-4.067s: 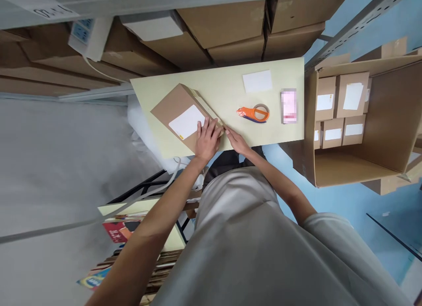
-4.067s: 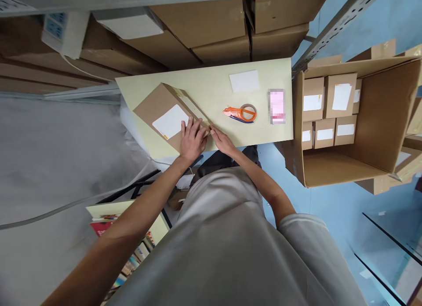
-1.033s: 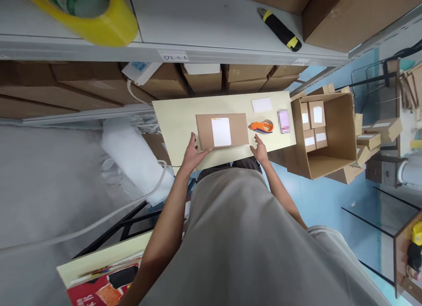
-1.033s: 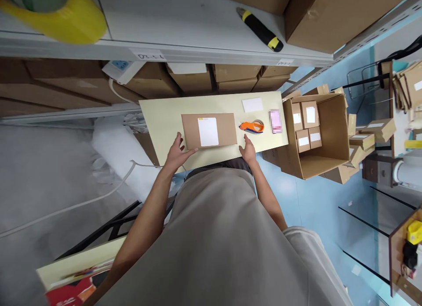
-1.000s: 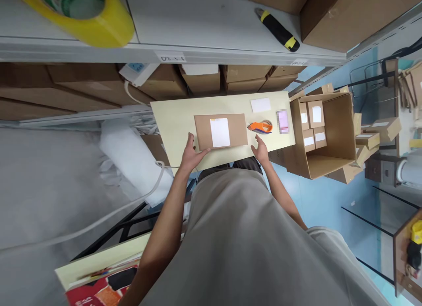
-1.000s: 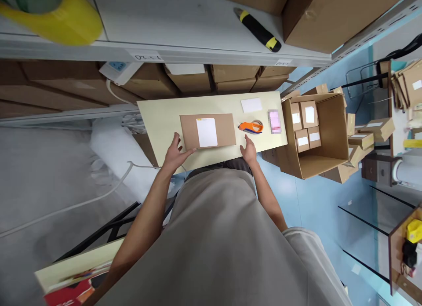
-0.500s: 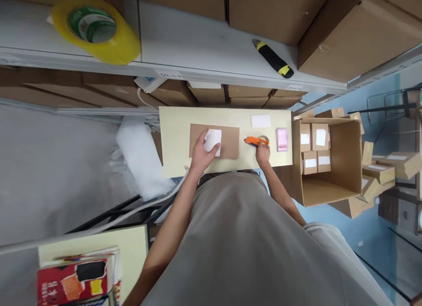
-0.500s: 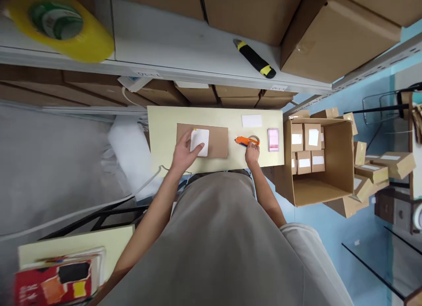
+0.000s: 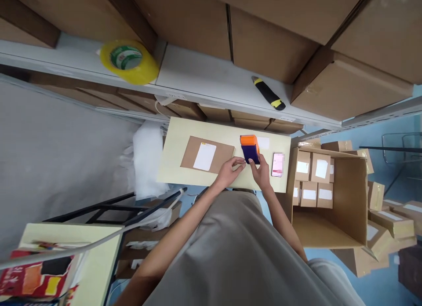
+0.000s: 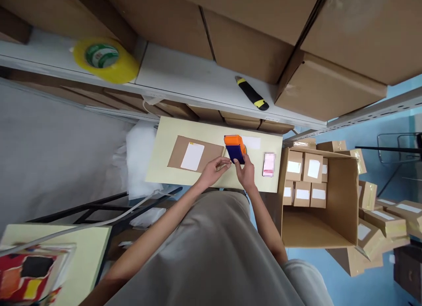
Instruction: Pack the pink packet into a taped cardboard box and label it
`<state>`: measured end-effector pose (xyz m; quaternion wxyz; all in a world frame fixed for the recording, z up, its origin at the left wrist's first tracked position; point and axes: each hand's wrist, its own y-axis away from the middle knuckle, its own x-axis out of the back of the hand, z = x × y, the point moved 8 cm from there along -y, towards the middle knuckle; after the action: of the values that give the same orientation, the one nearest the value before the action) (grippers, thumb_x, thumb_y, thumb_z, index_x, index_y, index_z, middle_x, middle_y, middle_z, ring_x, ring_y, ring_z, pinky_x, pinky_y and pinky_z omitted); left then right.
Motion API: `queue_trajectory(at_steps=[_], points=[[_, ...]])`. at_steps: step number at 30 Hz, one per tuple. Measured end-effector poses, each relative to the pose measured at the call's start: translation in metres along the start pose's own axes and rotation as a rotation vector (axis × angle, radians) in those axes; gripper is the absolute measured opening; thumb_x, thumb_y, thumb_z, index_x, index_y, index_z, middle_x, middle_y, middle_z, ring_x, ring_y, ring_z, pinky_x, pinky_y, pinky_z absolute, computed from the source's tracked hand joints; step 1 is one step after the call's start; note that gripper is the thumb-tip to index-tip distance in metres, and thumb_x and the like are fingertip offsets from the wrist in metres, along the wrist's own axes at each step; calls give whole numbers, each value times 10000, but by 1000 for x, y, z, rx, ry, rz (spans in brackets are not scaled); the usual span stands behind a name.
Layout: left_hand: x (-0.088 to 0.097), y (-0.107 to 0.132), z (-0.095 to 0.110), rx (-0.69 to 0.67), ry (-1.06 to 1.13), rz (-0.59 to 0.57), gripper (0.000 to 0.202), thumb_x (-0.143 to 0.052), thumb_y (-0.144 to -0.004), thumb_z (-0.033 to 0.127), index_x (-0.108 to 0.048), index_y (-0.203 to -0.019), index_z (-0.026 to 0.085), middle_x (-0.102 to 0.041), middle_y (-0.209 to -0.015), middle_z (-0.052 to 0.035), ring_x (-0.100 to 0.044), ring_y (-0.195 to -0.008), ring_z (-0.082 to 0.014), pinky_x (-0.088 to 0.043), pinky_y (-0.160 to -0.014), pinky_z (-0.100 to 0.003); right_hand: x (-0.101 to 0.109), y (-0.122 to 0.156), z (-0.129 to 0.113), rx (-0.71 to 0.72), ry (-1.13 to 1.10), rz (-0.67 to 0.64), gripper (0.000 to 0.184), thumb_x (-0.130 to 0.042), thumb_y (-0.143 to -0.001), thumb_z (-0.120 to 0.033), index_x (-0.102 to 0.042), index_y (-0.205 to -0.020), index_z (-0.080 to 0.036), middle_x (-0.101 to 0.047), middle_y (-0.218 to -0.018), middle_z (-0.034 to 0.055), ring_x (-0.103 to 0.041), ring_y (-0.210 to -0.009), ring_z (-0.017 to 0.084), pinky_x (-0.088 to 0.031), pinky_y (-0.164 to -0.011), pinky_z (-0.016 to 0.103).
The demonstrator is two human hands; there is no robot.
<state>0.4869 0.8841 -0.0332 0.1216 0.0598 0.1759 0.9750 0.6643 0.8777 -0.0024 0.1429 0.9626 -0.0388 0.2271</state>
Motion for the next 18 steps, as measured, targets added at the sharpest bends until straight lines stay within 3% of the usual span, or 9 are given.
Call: queue_trajectory(at_steps=[5, 9, 13, 15, 18], points=[[41, -30, 98, -211, -31, 241, 419, -749, -1011, 647, -742, -1155, 254, -811, -1149, -93, -793, -1104, -260, -657, -1058, -415, 14, -39, -117, 312, -65, 32, 420, -582, -1106, -566, -623, -1378, -250, -805, -1360, 152, -769, -1289, 379, -625, -1157, 545], [84, -58, 154, -299, -135, 382, 401, -661, -1084, 575, -754, -1290, 243, -795, -1326, -109, -757, -1296, -289, -630, -1120, -414, -11, -104, -198, 618, 18, -17, 428, -510, -1158, -519, -640, -1466, -251, -719, -1489, 129, -675, -1482, 348, -518, -1320, 552], [100, -68, 159, -300, -18, 421, 502, -653, -1066, 459, -673, -1516, 236, -755, -1522, -122, -708, -1454, -308, -600, -1195, -456, -53, -165, -245, 692, 94, -94, 417, -480, -1219, -392, -623, -1585, -254, -721, -1472, 81, -560, -1637, 323, -315, -1452, 618], [95, -65, 146, -279, 83, 420, 512, -687, -1012, 415, -686, -1489, 229, -764, -1520, -127, -718, -1441, -303, -588, -1219, -476, -67, -182, -260, 676, 234, -82, 453, -410, -1231, -242, -589, -1638, -154, -725, -1497, 124, -537, -1658, 319, -286, -1459, 637], [77, -61, 117, -198, 196, 395, 459, -763, -911, 373, -750, -1341, 213, -814, -1412, -139, -760, -1349, -300, -577, -1234, -494, -76, -189, -273, 621, 560, -52, 530, -348, -1188, -57, -536, -1681, -3, -689, -1601, 230, -555, -1638, 313, -324, -1458, 563]])
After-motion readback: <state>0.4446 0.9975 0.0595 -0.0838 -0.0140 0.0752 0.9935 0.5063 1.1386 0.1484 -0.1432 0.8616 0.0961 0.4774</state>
